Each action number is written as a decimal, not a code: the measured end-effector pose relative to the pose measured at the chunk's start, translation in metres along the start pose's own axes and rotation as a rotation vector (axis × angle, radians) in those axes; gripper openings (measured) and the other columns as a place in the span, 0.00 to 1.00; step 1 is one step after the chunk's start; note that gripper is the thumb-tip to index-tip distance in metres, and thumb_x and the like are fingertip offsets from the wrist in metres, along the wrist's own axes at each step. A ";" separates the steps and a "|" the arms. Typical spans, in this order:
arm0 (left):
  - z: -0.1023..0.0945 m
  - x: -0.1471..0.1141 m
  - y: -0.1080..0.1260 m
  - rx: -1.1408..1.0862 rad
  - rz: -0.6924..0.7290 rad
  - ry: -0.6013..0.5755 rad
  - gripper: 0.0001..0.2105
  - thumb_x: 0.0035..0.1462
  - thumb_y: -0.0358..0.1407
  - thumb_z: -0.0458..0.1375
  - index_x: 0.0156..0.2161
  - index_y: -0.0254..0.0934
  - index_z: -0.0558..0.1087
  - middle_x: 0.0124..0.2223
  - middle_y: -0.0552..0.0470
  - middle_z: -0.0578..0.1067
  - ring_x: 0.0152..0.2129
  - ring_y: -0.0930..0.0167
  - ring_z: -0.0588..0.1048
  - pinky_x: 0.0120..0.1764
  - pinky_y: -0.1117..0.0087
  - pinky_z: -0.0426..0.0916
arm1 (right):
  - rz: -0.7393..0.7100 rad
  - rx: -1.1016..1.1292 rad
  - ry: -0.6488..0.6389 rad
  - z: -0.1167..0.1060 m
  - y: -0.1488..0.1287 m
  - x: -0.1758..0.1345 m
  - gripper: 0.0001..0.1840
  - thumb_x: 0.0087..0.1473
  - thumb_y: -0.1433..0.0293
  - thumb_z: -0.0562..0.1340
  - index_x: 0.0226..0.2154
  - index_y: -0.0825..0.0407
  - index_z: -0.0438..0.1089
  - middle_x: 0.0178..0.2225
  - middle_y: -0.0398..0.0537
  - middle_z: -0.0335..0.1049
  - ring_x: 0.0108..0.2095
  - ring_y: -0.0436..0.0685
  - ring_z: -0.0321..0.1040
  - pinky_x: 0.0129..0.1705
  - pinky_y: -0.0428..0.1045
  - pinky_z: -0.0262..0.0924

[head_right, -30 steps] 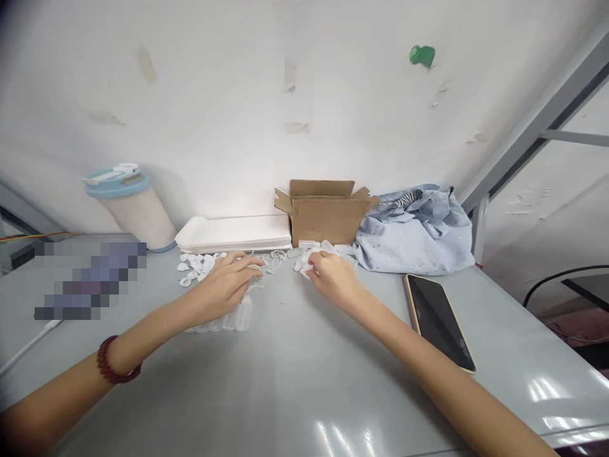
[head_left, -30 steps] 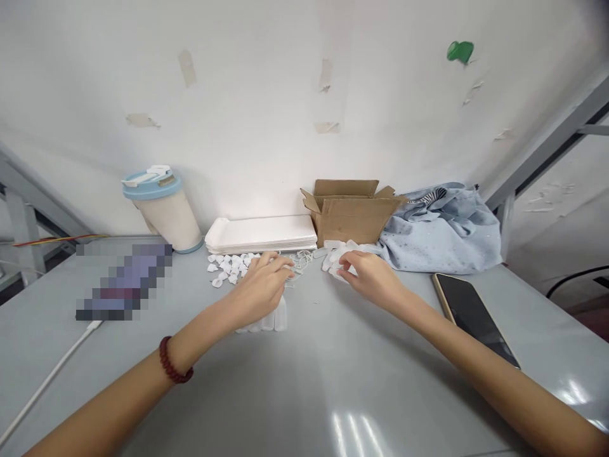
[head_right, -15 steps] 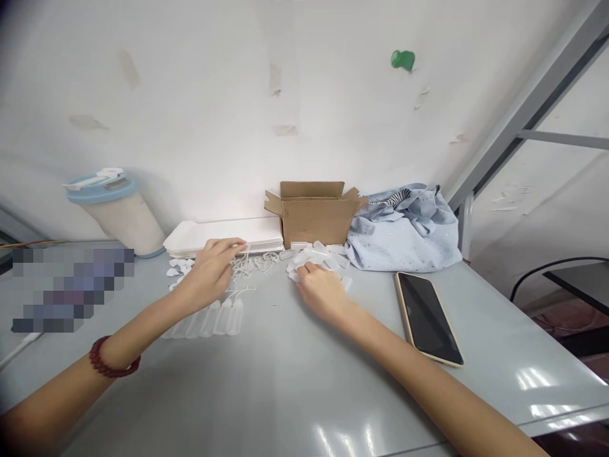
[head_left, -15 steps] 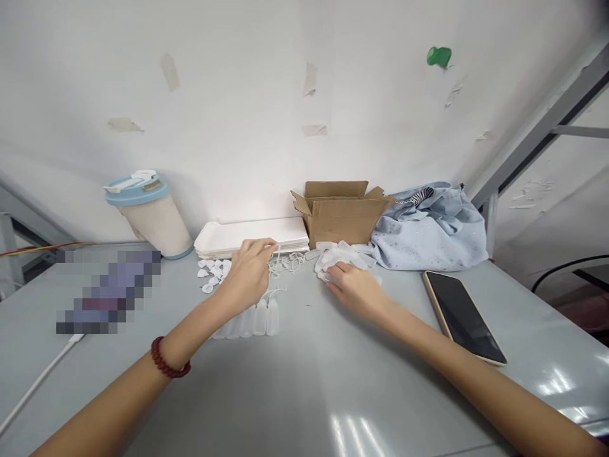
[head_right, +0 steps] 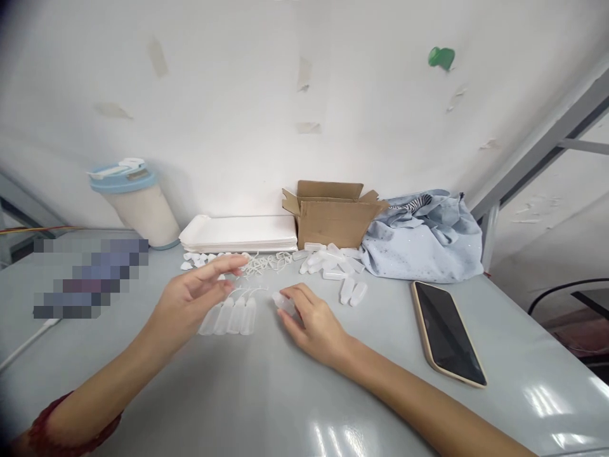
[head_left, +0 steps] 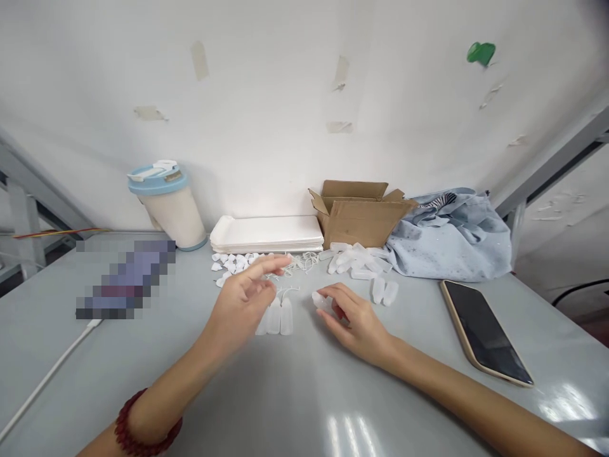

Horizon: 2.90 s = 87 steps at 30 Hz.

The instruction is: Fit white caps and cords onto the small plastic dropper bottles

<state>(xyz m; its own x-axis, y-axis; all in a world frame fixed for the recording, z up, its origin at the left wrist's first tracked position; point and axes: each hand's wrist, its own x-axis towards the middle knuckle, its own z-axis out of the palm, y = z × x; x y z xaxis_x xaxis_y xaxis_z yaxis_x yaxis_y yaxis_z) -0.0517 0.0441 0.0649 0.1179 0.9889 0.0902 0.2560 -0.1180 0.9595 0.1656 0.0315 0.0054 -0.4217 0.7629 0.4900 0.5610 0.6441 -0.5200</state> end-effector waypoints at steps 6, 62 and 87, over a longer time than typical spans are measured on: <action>0.016 -0.010 -0.002 -0.168 -0.234 -0.226 0.13 0.50 0.40 0.60 0.40 0.38 0.76 0.41 0.49 0.77 0.39 0.65 0.74 0.39 0.67 0.69 | 0.017 0.046 -0.050 0.005 -0.001 -0.003 0.12 0.59 0.71 0.56 0.47 0.52 0.61 0.38 0.52 0.67 0.24 0.48 0.62 0.27 0.47 0.64; 0.027 -0.015 -0.005 0.021 -0.200 -0.282 0.09 0.55 0.42 0.56 0.32 0.39 0.74 0.23 0.55 0.72 0.23 0.71 0.71 0.31 0.71 0.65 | -0.189 -0.036 -0.058 0.005 -0.004 -0.003 0.11 0.62 0.71 0.53 0.47 0.54 0.60 0.39 0.55 0.68 0.35 0.55 0.69 0.31 0.48 0.68; 0.028 -0.016 -0.004 0.042 -0.218 -0.261 0.11 0.56 0.43 0.54 0.35 0.37 0.73 0.23 0.56 0.71 0.23 0.72 0.70 0.29 0.72 0.65 | -0.198 -0.018 -0.062 0.006 -0.003 -0.003 0.16 0.64 0.71 0.51 0.53 0.53 0.54 0.38 0.53 0.72 0.34 0.54 0.71 0.33 0.47 0.68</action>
<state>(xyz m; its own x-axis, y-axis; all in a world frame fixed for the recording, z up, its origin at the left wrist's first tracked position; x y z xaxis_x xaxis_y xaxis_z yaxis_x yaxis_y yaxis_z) -0.0277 0.0262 0.0519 0.2960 0.9356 -0.1926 0.3406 0.0850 0.9364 0.1610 0.0273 0.0013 -0.5676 0.6238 0.5373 0.4752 0.7812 -0.4049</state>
